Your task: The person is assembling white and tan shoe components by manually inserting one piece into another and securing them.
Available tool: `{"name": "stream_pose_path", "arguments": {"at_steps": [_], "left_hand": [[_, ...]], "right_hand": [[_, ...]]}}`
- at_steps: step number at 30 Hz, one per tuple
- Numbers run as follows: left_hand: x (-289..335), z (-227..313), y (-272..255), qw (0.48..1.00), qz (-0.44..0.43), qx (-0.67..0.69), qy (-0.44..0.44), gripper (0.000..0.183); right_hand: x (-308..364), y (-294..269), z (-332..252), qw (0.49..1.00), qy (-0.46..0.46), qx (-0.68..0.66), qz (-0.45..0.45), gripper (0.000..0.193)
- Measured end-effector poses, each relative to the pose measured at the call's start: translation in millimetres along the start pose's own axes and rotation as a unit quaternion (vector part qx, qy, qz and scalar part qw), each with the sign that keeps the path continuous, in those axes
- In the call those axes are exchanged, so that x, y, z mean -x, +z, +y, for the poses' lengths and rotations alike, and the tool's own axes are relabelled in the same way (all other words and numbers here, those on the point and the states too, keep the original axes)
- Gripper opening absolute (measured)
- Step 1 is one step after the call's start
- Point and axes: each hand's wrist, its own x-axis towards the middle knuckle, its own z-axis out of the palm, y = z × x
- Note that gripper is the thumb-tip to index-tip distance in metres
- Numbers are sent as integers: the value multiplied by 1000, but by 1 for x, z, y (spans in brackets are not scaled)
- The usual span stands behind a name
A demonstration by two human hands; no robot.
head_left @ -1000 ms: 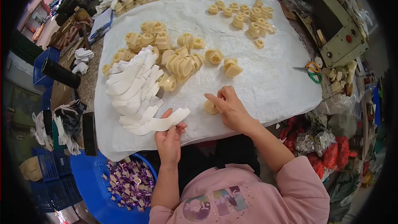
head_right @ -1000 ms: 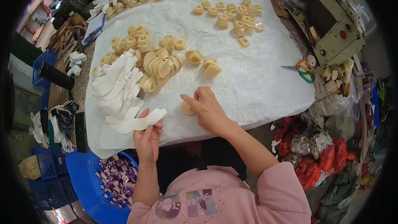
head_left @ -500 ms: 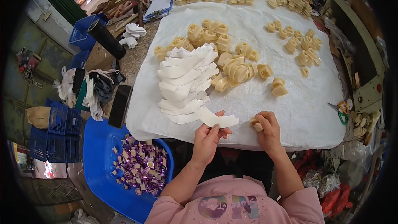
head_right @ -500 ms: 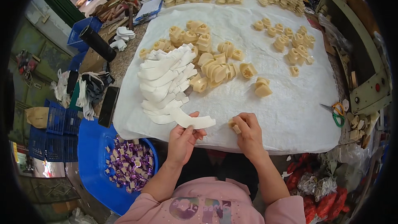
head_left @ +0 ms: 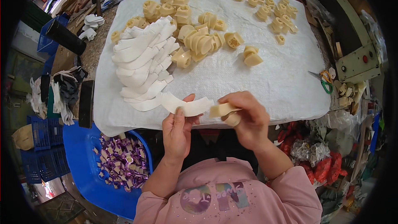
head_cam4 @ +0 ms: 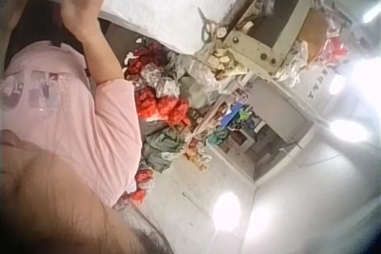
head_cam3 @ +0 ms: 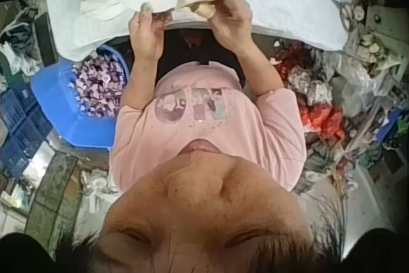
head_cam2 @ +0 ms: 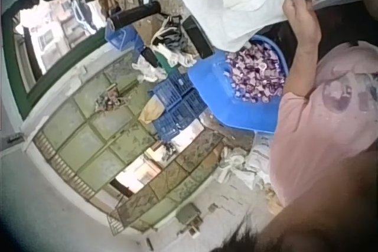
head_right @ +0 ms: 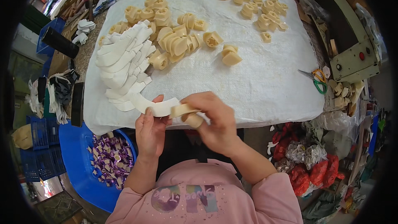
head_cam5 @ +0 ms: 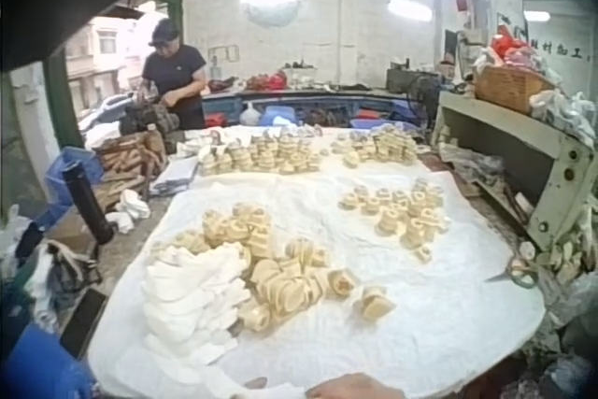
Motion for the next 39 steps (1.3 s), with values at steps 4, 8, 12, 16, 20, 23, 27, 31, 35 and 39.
{"name": "stream_pose_path", "arguments": {"at_steps": [4, 8, 12, 16, 20, 23, 27, 31, 35, 39], "left_hand": [[10, 4, 14, 1000, -14, 5, 27, 41], [15, 11, 19, 998, -59, 23, 20, 40], [16, 10, 23, 995, -72, 71, 16, 39], [19, 10, 26, 998, -57, 33, 13, 43], [20, 10, 25, 997, -61, 35, 16, 43], [21, 9, 24, 998, -54, 26, 18, 43], [23, 6, 26, 999, -31, -24, 7, 43], [25, 2, 25, 996, -33, -77, 40, 44], [17, 6, 13, 979, -69, -181, 67, 44], [15, 16, 16, 965, 13, -234, 117, 36]], "right_hand": [[8, 19, 12, 994, -104, 27, -16, 38], [3, 27, 13, 981, -188, 53, 4, 43], [3, 27, 18, 972, -225, 72, -1, 44], [1, 28, 18, 970, -230, 72, 10, 43], [1, 29, 19, 972, -225, 70, 10, 43], [2, 27, 24, 970, -228, 85, 4, 44], [4, 24, 25, 965, -221, 143, 7, 46], [5, 23, 24, 940, -255, 225, 27, 45], [3, 22, 30, 937, -252, 238, 34, 44], [4, 18, 28, 933, -251, 256, 18, 40]]}}
